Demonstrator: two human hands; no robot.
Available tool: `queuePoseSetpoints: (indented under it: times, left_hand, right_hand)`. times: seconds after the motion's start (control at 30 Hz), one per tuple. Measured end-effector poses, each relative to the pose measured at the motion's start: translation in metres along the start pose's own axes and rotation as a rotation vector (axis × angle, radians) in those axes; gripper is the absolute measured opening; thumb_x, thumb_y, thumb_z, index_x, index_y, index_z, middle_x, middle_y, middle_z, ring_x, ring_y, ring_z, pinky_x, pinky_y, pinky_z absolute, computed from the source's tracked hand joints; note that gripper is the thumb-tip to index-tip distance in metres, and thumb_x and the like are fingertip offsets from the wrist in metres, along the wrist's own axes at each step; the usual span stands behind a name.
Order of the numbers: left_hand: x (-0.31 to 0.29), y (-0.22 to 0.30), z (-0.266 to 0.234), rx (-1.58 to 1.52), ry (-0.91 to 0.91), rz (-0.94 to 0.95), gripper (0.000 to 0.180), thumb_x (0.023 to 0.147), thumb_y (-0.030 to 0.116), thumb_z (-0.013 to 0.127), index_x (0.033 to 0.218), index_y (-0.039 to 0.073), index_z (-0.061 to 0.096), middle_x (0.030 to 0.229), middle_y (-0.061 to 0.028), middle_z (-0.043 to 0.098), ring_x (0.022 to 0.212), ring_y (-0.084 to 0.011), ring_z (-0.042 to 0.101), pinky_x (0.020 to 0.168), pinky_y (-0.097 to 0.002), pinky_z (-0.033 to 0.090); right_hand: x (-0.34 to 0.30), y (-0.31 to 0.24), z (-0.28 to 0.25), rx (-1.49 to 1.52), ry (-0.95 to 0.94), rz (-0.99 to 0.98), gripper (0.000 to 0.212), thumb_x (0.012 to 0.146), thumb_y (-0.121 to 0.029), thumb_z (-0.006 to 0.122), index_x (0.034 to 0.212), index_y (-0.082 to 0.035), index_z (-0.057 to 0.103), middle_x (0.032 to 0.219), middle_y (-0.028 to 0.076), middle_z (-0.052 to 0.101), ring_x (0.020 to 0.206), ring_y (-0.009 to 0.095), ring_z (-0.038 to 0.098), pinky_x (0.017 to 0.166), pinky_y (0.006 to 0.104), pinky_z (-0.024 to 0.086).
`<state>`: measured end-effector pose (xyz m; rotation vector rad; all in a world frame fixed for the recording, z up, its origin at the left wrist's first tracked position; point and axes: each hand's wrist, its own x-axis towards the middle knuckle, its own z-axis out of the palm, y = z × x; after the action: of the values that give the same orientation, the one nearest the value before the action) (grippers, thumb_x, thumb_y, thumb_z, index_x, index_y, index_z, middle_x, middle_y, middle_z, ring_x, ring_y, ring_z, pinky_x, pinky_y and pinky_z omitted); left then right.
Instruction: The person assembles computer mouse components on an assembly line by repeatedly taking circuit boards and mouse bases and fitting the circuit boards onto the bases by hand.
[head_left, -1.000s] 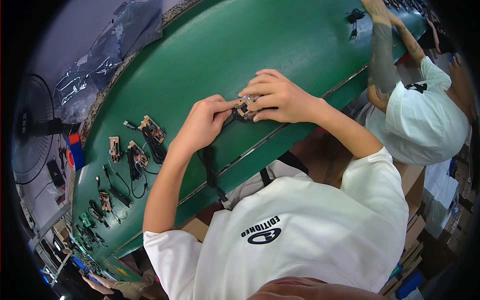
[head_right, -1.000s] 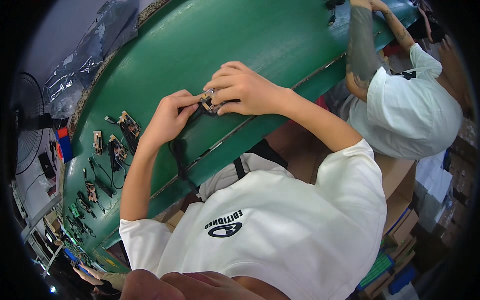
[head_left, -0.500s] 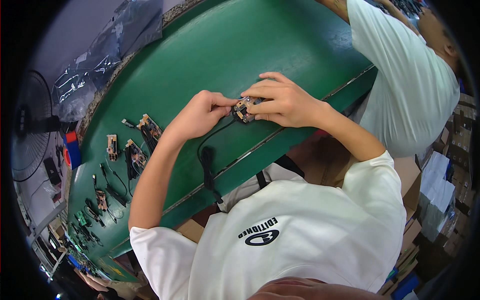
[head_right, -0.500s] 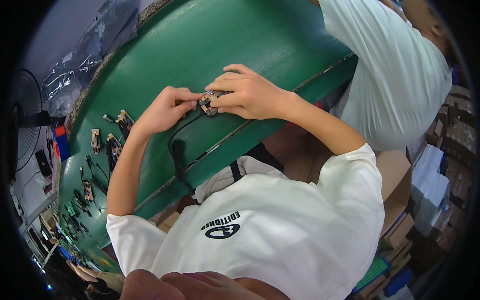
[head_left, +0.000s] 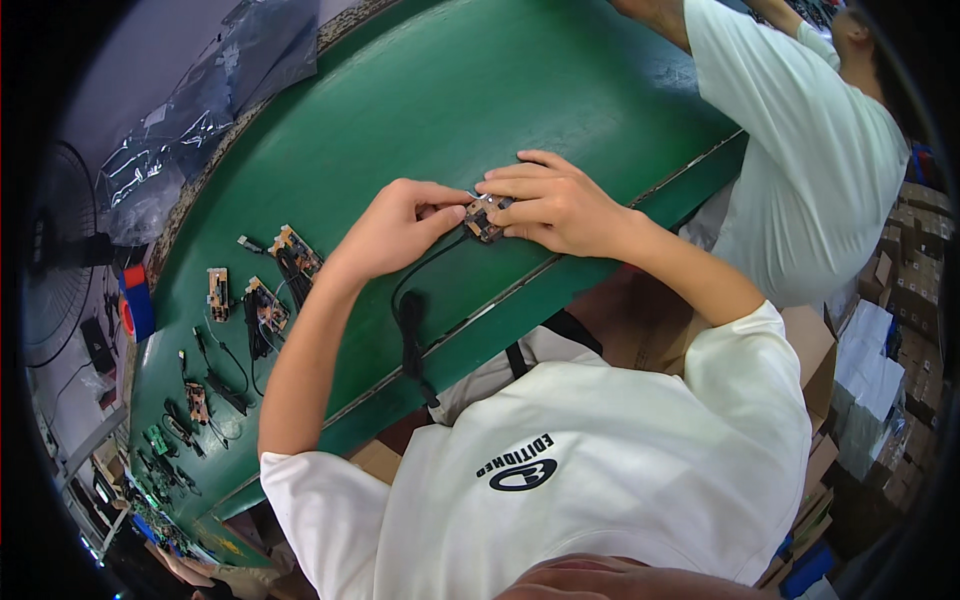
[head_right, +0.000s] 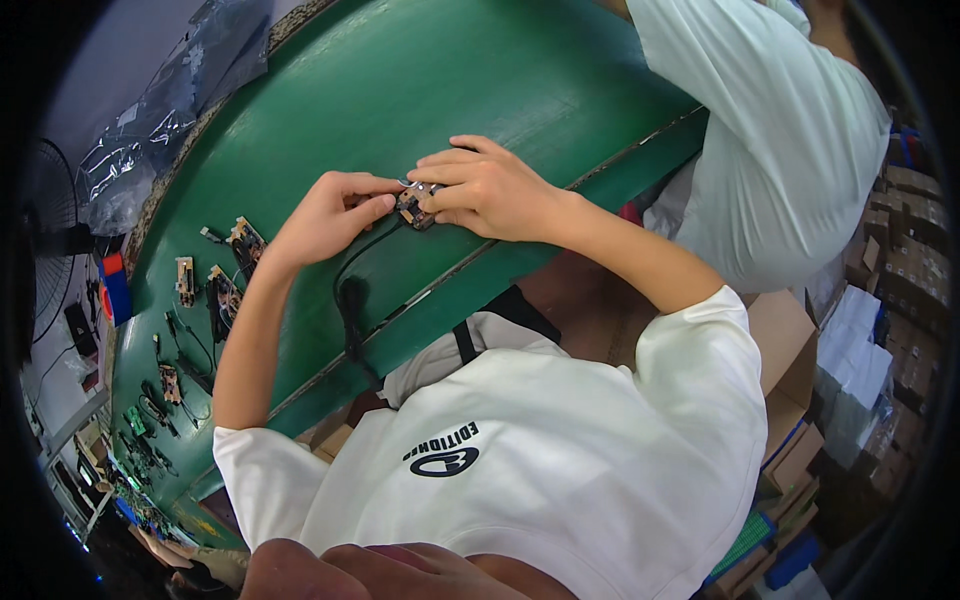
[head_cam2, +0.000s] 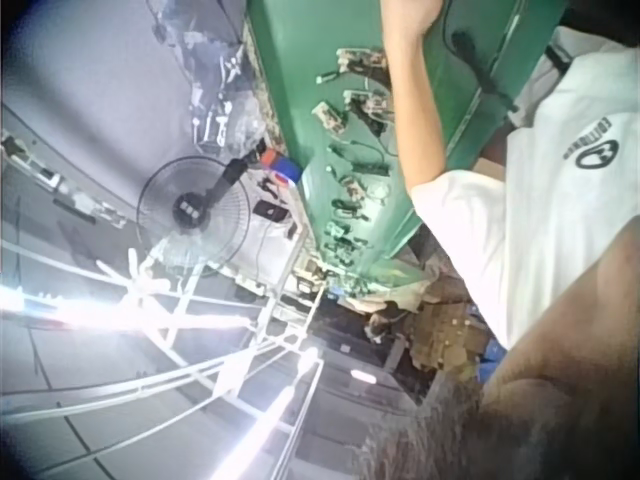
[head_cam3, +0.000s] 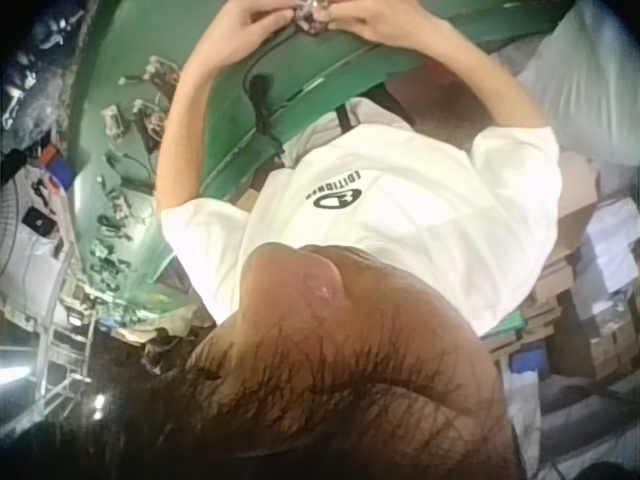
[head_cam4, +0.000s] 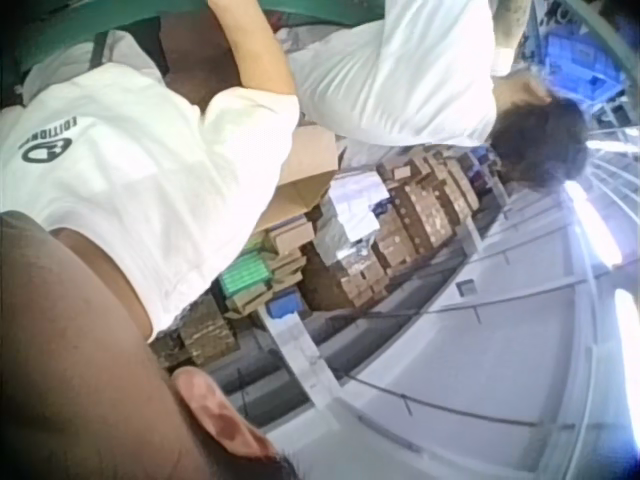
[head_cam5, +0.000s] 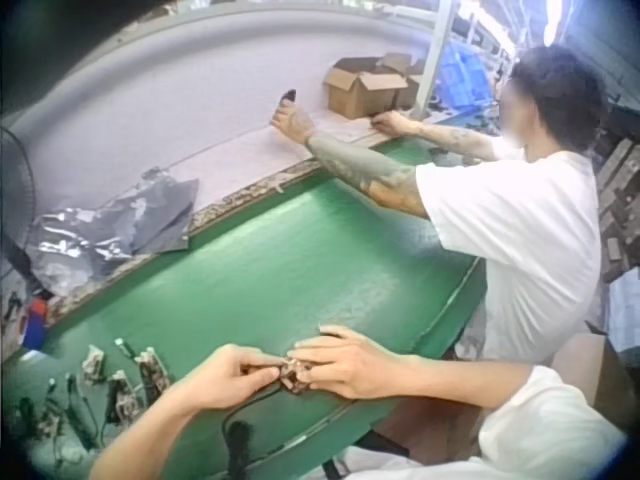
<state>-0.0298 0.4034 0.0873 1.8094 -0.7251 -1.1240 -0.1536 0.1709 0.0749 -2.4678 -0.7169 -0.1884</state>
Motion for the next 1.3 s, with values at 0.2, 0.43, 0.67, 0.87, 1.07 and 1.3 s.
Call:
queuePoseSetpoints:
  times: [0.2, 0.43, 0.67, 0.87, 1.07, 1.3]
  left_hand:
    - [-0.038, -0.014, 0.051, 0.293, 0.509, 0.287, 0.02, 0.083, 0.004, 0.078, 0.102, -0.001, 0.075, 0.095, -0.0086, 0.068, 0.079, -0.0187, 0.064, 0.068, -0.0299, 0.052]
    - [-0.034, -0.013, 0.063, 0.312, 0.578, 0.3, 0.012, 0.083, 0.001, 0.074, 0.095, -0.001, 0.074, 0.093, -0.0113, 0.067, 0.087, -0.0299, 0.065, 0.075, -0.0398, 0.053]
    - [-0.028, -0.006, 0.058, 0.217, 0.573, 0.293, 0.015, 0.084, 0.001, 0.076, 0.098, 0.0, 0.074, 0.091, -0.01, 0.069, 0.074, -0.0192, 0.063, 0.066, -0.0314, 0.051]
    - [-0.025, -0.011, 0.059, 0.232, 0.588, 0.294, 0.018, 0.082, 0.004, 0.079, 0.099, 0.001, 0.074, 0.087, -0.0091, 0.068, 0.069, -0.019, 0.059, 0.064, -0.0309, 0.05]
    - [-0.023, -0.007, 0.058, 0.284, 0.538, 0.303, 0.016, 0.081, 0.002, 0.078, 0.096, 0.0, 0.074, 0.087, -0.0092, 0.068, 0.074, -0.0219, 0.062, 0.066, -0.0327, 0.051]
    - [-0.024, -0.002, 0.057, 0.419, 0.521, 0.441, 0.011, 0.083, 0.0, 0.075, 0.093, -0.001, 0.075, 0.089, -0.0119, 0.069, 0.079, -0.0281, 0.066, 0.067, -0.0358, 0.052]
  right_hand:
    - [-0.004, -0.011, 0.008, 0.047, 0.056, 0.077, 0.023, 0.08, -0.018, 0.08, 0.102, -0.013, 0.075, 0.126, 0.006, 0.07, 0.12, 0.024, 0.063, 0.105, 0.0438, 0.044]
    - [0.0, -0.011, 0.005, 0.031, 0.062, 0.106, 0.026, 0.079, -0.019, 0.081, 0.103, -0.01, 0.075, 0.125, 0.004, 0.07, 0.12, 0.023, 0.063, 0.103, 0.0423, 0.044]
    - [-0.007, -0.004, 0.012, 0.06, 0.114, 0.067, 0.023, 0.082, -0.019, 0.08, 0.103, -0.009, 0.074, 0.124, 0.006, 0.071, 0.119, 0.023, 0.063, 0.104, 0.0429, 0.043]
    - [-0.003, -0.002, 0.005, 0.309, 0.13, 0.091, 0.018, 0.087, -0.015, 0.076, 0.102, -0.006, 0.071, 0.12, 0.008, 0.069, 0.117, 0.027, 0.062, 0.104, 0.0437, 0.043]
    - [0.0, 0.001, -0.009, 0.534, 0.143, 0.315, 0.026, 0.106, -0.027, 0.055, 0.107, -0.001, 0.058, 0.124, 0.018, 0.068, 0.112, 0.031, 0.066, 0.098, 0.0382, 0.049]
    - [0.019, -0.004, -0.041, 0.539, 0.012, 0.558, 0.042, 0.094, -0.039, 0.072, 0.094, -0.003, 0.053, 0.077, 0.005, 0.06, 0.072, 0.015, 0.053, 0.066, 0.0318, 0.044]
